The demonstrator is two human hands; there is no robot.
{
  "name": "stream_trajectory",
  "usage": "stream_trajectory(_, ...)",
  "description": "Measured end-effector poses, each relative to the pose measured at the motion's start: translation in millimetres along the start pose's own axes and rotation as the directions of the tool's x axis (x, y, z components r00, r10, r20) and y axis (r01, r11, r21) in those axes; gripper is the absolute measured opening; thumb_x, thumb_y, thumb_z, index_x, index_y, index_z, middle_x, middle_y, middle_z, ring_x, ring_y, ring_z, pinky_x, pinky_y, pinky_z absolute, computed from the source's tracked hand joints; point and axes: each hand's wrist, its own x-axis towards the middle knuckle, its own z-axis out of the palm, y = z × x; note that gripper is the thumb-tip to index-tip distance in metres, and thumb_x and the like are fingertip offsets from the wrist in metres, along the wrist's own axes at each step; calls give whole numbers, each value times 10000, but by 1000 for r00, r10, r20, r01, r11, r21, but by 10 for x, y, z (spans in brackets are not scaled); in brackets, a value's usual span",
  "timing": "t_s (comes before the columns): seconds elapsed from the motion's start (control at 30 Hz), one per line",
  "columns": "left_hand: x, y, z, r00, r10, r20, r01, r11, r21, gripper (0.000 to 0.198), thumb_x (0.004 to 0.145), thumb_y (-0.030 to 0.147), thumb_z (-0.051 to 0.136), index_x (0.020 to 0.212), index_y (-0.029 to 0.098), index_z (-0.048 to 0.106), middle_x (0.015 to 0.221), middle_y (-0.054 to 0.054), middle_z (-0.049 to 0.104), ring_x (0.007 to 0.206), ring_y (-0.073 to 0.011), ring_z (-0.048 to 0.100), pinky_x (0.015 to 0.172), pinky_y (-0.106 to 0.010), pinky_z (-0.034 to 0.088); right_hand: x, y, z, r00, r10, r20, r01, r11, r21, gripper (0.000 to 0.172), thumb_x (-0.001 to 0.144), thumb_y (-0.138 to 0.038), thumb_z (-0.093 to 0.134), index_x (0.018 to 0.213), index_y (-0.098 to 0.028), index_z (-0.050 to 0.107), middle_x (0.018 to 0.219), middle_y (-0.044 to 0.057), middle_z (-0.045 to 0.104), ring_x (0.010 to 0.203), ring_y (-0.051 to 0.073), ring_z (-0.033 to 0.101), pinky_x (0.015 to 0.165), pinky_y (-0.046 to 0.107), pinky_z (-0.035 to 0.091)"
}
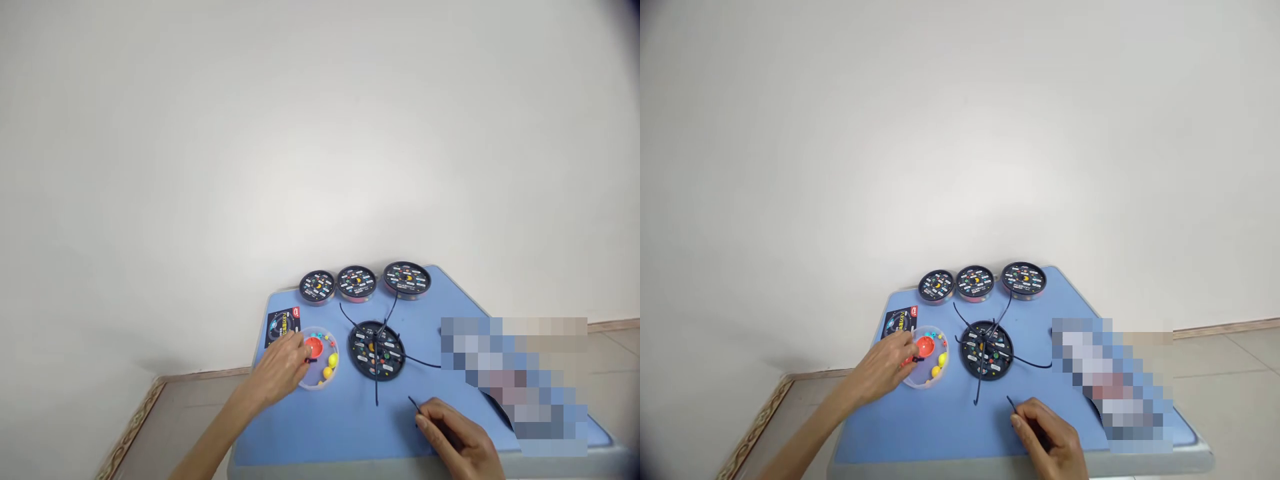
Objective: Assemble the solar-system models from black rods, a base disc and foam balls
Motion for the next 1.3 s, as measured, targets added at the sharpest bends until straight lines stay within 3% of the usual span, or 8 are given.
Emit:
stream_trajectory(0.17,-416,499,-64,968,-218,-121,134,865,-483,120,868,131,514,879,214,599,835,-11,653,780,-167,624,722,-264,487,64,-33,-66,981,196,17,-195,962,191,361,663,-562,777,645,-213,686,535,-14,497,504,141,403,478,272,344)
stream_trajectory(0.33,-757,1222,433,902,-334,-273,49,707,-705,188,727,36,550,774,201,627,687,21,638,643,-127,617,652,-212,475,-79,-192,-63,921,342,188,-391,801,455,377,636,-536,826,726,-182,733,572,2,552,501,112,423,482,254,345)
stream_trajectory(0.4,-832,1448,624,834,-380,-400,-63,654,-753,240,656,9,555,770,201,642,662,29,621,614,-120,600,639,-206,465,-218,-289,-25,906,337,255,-422,756,501,360,659,-514,825,752,-177,738,582,-3,545,500,98,412,491,247,339)
stream_trajectory(0.5,-913,1681,777,761,-490,-426,-133,525,-841,219,688,43,599,819,204,670,689,14,630,637,-130,597,656,-218,472,-426,-427,36,878,328,348,-472,708,526,351,668,-496,828,769,-173,735,594,-8,543,497,86,398,508,247,338)
stream_trajectory(0.63,-996,1852,784,691,-628,-359,-165,346,-924,64,779,212,689,840,194,694,732,-12,634,688,-149,600,685,-228,487,-600,-544,93,842,298,450,-521,668,531,313,703,-462,820,779,-173,726,580,-16,538,505,85,391,529,247,334)
stream_trajectory(0.9,-1082,2039,724,612,-742,-273,-199,190,-961,260,794,434,731,844,181,704,773,-37,636,744,-170,616,719,-244,520,-768,-684,158,866,287,410,-490,653,577,292,676,-428,839,740,-174,708,580,-20,540,518,99,391,523,253,317)
stream_trajectory(1.1,-1096,2112,706,572,-763,-301,-177,243,-954,276,793,437,740,923,193,741,849,-57,671,788,-182,632,743,-254,533,-820,-639,117,848,283,448,-516,633,578,290,669,-424,842,744,-175,713,559,-11,566,491,93,403,520,259,308)
stream_trajectory(1.3,-1061,2139,644,612,-692,-383,-202,331,-922,196,819,392,726,908,224,770,812,-39,666,780,-176,621,724,-253,531,-847,-655,73,841,278,465,-532,582,615,257,680,-387,843,743,-179,706,581,-9,586,487,76,409,513,240,308)
